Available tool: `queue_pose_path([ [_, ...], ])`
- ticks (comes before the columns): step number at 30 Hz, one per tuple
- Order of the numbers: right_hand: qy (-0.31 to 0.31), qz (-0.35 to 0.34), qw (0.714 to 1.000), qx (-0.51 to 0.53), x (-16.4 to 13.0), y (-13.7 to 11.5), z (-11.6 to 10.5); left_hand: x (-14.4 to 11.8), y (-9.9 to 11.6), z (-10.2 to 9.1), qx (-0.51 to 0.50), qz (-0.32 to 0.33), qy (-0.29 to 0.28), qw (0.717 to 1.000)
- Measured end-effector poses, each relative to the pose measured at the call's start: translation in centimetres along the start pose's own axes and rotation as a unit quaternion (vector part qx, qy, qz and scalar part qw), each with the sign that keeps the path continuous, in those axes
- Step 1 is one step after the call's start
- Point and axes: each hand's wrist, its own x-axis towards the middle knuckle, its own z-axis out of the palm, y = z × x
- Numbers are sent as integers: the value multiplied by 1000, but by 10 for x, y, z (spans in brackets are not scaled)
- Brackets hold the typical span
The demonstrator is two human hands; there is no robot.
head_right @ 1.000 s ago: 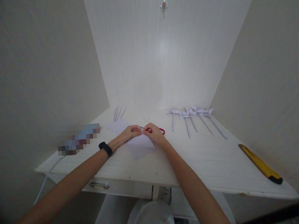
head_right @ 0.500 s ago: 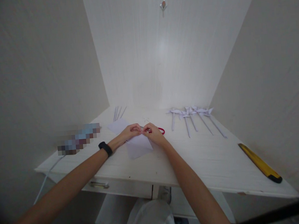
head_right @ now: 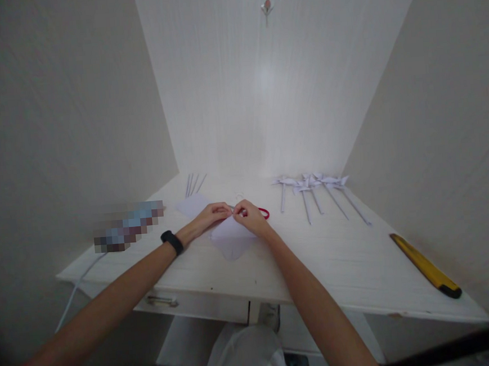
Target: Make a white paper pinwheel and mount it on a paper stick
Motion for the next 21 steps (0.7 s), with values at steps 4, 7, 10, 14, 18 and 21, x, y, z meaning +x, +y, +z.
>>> queue_pose_path([
  [4, 7, -22, 1000, -12, 0, -1, -2, -1, -1, 0, -11, -17, 1, 1000],
  [7, 14, -32, 999, -17, 1, -1, -3, -1, -1, 0, -26, -15, -6, 1000],
  [10, 16, -40, 999, -15, 1, -1, -3, -1, -1, 0, -36, -21, -13, 999],
  [14, 14, -52, 999, -5, 1, -1, -1, -1, -1, 0, -38, -21, -15, 999],
  [18, 16, -68, 998, -2, 0, 0, 0, -1, 1, 0, -37, -16, -24, 999],
  [21, 16, -81, 997, -11, 0, -1, 0, -2, 2, 0, -37, -19, -19, 999],
])
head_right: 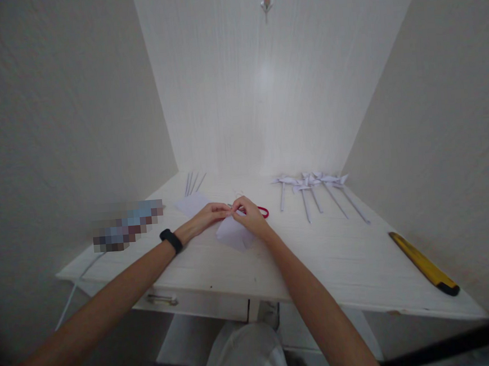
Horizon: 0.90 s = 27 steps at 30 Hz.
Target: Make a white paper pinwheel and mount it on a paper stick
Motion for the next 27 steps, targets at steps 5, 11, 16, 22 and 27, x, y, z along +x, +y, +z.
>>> queue_pose_path([
  [5, 3, 17, 1000, 11, 2, -2, 0, 0, -1, -2, 9, -3, 13, 1000],
  [11, 5, 2, 999, 35, 3, -7, -4, 1, 0, -3, -14, 5, 18, 1000],
  [16, 1, 10, 998, 66, 3, -11, -8, 0, -1, -4, -64, 17, 11, 998],
  [22, -4, 41, 996, 83, 3, -9, -7, -2, 1, -3, -91, -3, -11, 996],
  [27, -2, 52, 994, 92, 3, -10, -6, -1, 2, -2, -91, 6, -6, 996],
])
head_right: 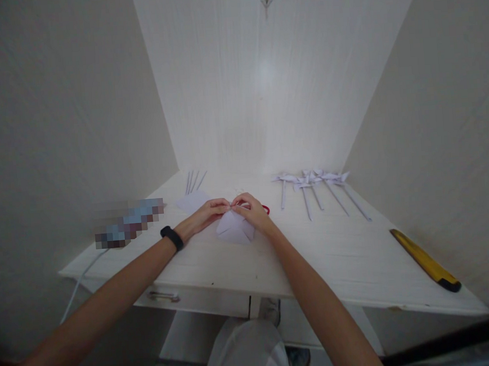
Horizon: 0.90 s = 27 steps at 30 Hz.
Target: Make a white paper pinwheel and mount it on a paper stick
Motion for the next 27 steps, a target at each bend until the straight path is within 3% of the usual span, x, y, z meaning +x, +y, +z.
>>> queue_pose_path([
  [12, -27, -42, 999, -8, 0, -5, -2, 0, 1, 0, 50, 3, -9, 999],
  [27, -72, -55, 996, -3, 0, -8, -5, 0, -4, -3, -4, -54, -32, 998],
])
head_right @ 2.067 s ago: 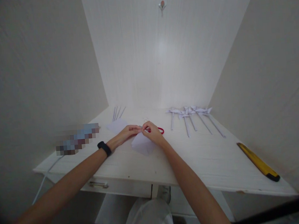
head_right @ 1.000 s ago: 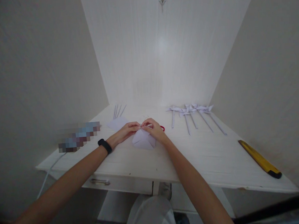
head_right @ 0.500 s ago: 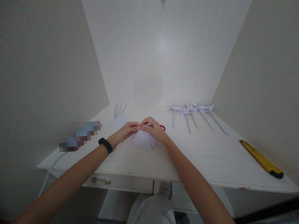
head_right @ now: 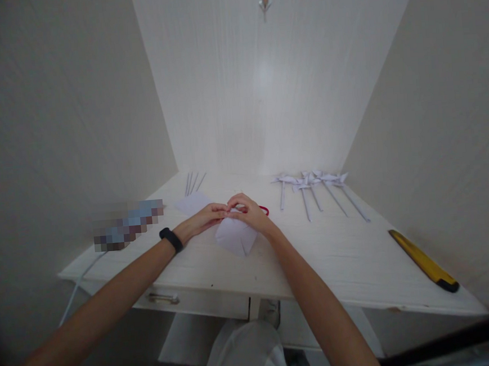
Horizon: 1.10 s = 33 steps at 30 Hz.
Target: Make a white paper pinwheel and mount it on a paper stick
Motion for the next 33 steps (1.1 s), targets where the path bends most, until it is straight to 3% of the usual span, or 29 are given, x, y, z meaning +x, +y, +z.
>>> queue_pose_path([
  [14, 61, 21, 997, 34, 3, 7, 2, 0, 4, 5, 29, 41, 15, 999],
  [22, 52, 8, 998, 23, 2, 1, 1, -2, 6, 6, 61, 24, 59, 996],
  [33, 60, 24, 998, 12, 1, 2, 1, -5, 12, 12, 123, 51, 78, 988],
])
